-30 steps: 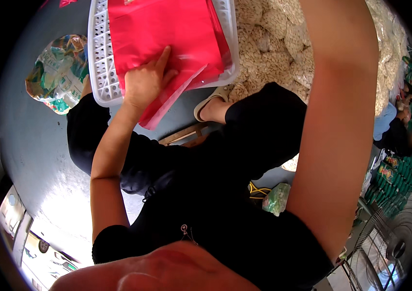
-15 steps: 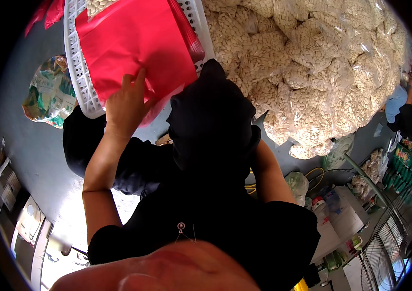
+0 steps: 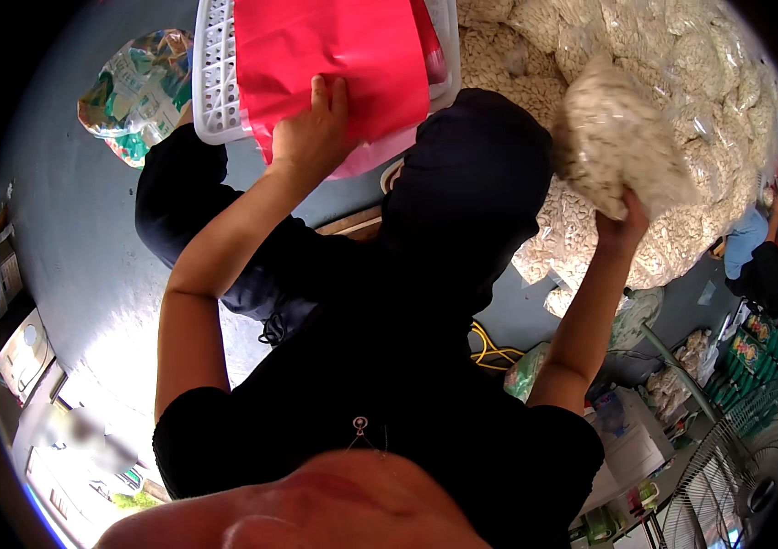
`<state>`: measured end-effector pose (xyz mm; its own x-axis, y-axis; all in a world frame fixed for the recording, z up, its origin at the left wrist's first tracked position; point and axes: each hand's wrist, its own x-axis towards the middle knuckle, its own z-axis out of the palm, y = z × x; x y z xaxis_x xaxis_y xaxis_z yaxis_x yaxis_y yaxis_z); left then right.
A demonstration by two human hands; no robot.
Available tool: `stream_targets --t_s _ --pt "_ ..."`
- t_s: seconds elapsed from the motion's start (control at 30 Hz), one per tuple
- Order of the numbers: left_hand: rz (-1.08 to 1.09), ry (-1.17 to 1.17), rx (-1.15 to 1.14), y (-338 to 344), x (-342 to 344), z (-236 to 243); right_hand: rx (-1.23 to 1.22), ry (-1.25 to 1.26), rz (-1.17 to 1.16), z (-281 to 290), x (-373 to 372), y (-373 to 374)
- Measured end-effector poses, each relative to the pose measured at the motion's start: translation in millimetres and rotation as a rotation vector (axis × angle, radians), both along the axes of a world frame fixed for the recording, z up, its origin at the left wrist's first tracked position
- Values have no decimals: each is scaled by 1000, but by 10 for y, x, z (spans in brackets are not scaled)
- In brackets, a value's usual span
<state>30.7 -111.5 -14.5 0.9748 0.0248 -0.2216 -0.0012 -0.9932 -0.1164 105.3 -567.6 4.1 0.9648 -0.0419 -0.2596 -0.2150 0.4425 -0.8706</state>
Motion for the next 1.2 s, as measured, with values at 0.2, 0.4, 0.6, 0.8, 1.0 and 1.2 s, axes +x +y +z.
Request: stream_targets --t_s 0.2,0.4,0.6,0.8,1.0,1.2 --pt "86 -31 -170 408 847 141 618 -673 440 1436 175 1033" --pt "266 -277 -128 1256 1693 -314 673 -354 280 1197 193 1530" --pt "34 -278 -230 1632 2279 -770 -35 -135 389 33 -454 2363" --pt "106 -233 -474 1343 2208 50 416 430 456 -158 -611 2854" --pt "365 -514 -211 1666 2484 33 231 481 471 -261 -455 2695" --pt "-151 -192 -389 813 1186 239 221 408 393 -288 -484 2605"
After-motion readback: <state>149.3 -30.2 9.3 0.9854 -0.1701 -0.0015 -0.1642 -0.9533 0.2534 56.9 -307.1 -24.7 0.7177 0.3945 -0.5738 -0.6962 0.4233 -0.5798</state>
